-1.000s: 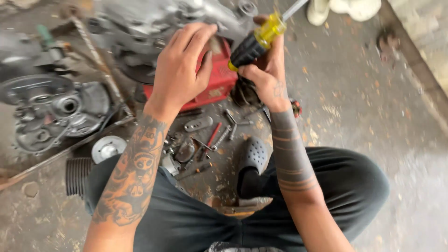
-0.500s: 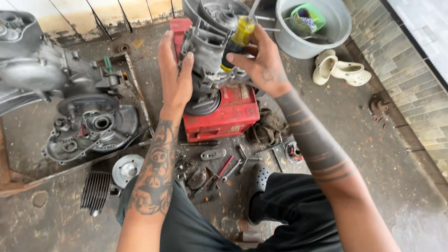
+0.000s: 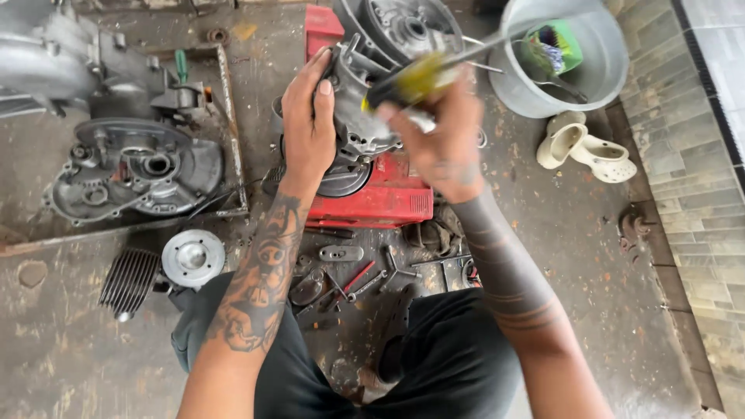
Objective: The person sits on the floor and assembles a motorcycle engine casing. They use a screwdriver to tighten bolts on the casing, insert small metal rings into the assembly, and use a T-handle wrench to tighten the bolts further.
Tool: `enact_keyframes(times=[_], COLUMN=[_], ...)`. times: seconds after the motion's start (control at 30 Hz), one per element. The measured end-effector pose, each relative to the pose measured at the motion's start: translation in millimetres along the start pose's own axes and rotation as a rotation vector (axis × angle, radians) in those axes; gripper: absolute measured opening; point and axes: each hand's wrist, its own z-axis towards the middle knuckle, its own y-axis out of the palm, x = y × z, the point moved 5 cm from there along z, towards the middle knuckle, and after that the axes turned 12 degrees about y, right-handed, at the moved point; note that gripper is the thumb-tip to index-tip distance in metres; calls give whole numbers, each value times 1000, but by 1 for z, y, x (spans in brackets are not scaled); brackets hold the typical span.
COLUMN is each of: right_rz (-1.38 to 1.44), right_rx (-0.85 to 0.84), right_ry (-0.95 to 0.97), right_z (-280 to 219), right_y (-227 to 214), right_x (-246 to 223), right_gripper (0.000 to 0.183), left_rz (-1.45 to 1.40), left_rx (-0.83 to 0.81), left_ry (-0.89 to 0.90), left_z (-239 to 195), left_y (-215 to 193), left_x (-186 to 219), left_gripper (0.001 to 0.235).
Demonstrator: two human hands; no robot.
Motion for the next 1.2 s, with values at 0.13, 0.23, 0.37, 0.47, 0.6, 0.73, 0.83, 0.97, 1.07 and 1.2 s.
enact_keyframes(times=[0.13, 0.23, 0.37, 0.47, 0.6, 0.73, 0.83, 0.97, 1.07, 1.2], right_rz=[-211, -9, 110, 32, 216, 155, 197, -60, -5, -336], right_rx=[-208, -97, -150, -104, -104, -83, -120, 45, 205, 364], right_ry=[-99, -115, -140, 58, -41, 45, 135, -69, -241, -309], right_z=[10, 18, 16, 3, 39, 88, 129, 172, 192, 221], right_y=[7, -26, -28, -23, -47, -57, -55, -55, -57, -50], right_x=[-2, 0, 6, 9, 39, 69, 112, 126, 133, 180], right_gripper=[49, 49, 49, 52, 59, 48, 43, 28, 31, 24], left_rz=[54, 63, 0, 37, 164, 274, 335, 343, 404, 429], left_rx=[21, 6, 27, 10, -67, -204, -257, -177, -202, -213], left_ry=[38, 20, 35, 35, -55, -71, -154, -237, -236, -227], left_z=[0, -1, 6, 5, 7, 33, 46, 44, 46, 45], left_y=[-1, 2, -1, -2, -4, 7, 17, 16, 16, 16], left_x=[1, 3, 11, 12, 7, 0, -1, 4, 4, 6], left_gripper=[38, 40, 40, 36, 36, 74, 76, 42, 40, 40])
